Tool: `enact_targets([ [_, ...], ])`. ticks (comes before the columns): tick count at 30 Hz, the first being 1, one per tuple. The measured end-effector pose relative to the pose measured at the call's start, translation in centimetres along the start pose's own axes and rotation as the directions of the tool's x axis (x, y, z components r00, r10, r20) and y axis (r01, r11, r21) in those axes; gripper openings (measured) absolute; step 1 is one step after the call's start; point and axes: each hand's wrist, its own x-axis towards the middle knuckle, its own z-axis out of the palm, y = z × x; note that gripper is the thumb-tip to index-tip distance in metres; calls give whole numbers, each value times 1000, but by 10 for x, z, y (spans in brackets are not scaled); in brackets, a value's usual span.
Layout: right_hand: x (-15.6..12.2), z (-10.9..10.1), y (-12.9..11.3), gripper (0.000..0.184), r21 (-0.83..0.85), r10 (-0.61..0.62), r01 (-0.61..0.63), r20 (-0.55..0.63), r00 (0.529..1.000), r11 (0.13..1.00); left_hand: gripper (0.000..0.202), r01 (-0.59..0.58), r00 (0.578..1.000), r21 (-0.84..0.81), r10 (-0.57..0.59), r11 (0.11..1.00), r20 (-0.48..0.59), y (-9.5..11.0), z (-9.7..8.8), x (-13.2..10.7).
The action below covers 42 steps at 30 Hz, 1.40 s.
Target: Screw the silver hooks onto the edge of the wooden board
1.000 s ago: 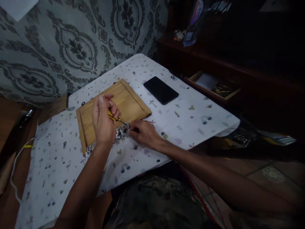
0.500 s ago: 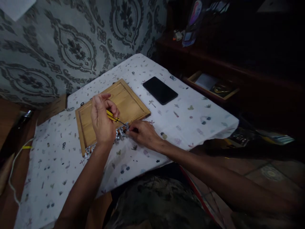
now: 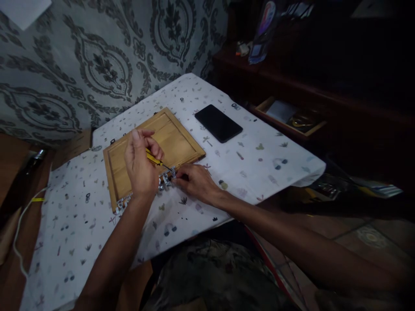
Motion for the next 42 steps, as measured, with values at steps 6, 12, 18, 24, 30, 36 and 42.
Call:
enact_targets([
  [6,0,0,-1,10,15,-17,17,-8,1000,1000,40,-10,992,-16,12,1000,129,-4,-1,-3],
  [12,-1,0,-1,6,5,-3,3,-3,1000,1000,42,6,995,-47,-2,999,99,1,-9,5],
  [18,0,2,2,7,16,-20,20,-5,1000,1000,41,-79,997,-58,79,995,4,7,-6,3],
  [24,0,2,2,7,6,3,-3,-1,1000,1000,43,-51,998,-78,50,996,-25,3,-1,3],
  [30,0,2,2,8,7,-22,22,-11,1000,1000,44,-60,998,-83,58,995,-21,-2,-2,3],
  [36,0,1,-1,8,1,8,-8,4,1000,1000,43,-76,997,-48,77,996,22,-2,-3,2],
  [42,0,0,-1,6,10,-2,2,8,1000,1000,41,-45,998,-23,47,999,51,-3,-3,1],
])
